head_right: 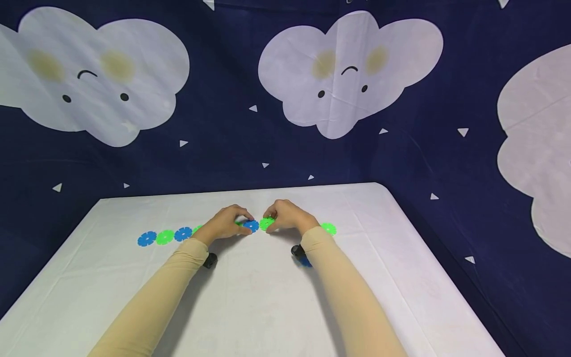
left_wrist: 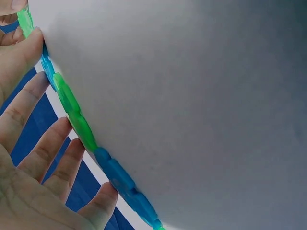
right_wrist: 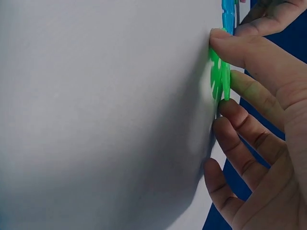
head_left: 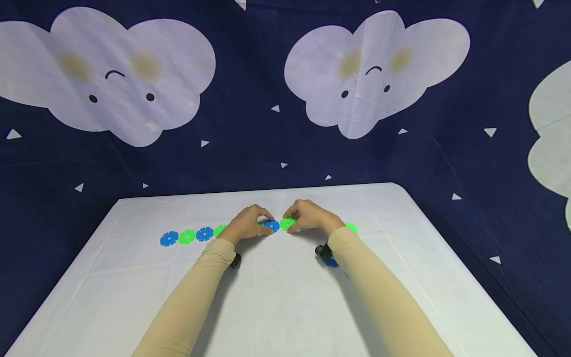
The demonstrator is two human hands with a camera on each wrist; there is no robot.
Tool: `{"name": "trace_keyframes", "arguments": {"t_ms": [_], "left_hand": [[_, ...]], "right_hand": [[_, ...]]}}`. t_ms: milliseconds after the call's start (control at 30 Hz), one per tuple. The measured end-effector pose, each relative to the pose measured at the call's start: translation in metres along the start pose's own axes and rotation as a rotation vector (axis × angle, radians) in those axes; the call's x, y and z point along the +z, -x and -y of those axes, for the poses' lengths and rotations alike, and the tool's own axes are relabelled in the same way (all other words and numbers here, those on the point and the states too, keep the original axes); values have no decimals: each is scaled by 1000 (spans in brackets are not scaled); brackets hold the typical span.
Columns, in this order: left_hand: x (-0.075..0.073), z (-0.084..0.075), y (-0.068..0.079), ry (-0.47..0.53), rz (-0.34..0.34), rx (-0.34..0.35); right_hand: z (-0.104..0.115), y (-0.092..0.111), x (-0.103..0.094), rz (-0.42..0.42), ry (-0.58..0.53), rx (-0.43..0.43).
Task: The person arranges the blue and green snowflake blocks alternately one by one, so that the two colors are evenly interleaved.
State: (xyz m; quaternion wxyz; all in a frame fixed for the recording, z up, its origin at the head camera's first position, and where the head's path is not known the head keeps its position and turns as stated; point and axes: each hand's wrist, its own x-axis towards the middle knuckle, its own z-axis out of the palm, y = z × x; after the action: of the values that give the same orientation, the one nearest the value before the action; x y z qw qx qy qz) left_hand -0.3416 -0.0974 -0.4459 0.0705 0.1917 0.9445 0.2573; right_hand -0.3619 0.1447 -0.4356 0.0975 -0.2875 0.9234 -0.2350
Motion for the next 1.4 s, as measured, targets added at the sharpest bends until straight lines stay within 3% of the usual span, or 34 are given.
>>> {"name": "trace_keyframes", "arguments": {"t_ms": [767, 1067, 1400], "left_hand": [[-5, -7, 2, -39, 17, -2], [-6, -12, 2, -63, 26, 12], [-5, -13, 4, -117, 24, 11]], "right_hand": [[8, 0, 3, 24, -16, 95], [4, 4, 0, 43, -3, 86], [3, 20, -17, 90, 11, 62]]}}
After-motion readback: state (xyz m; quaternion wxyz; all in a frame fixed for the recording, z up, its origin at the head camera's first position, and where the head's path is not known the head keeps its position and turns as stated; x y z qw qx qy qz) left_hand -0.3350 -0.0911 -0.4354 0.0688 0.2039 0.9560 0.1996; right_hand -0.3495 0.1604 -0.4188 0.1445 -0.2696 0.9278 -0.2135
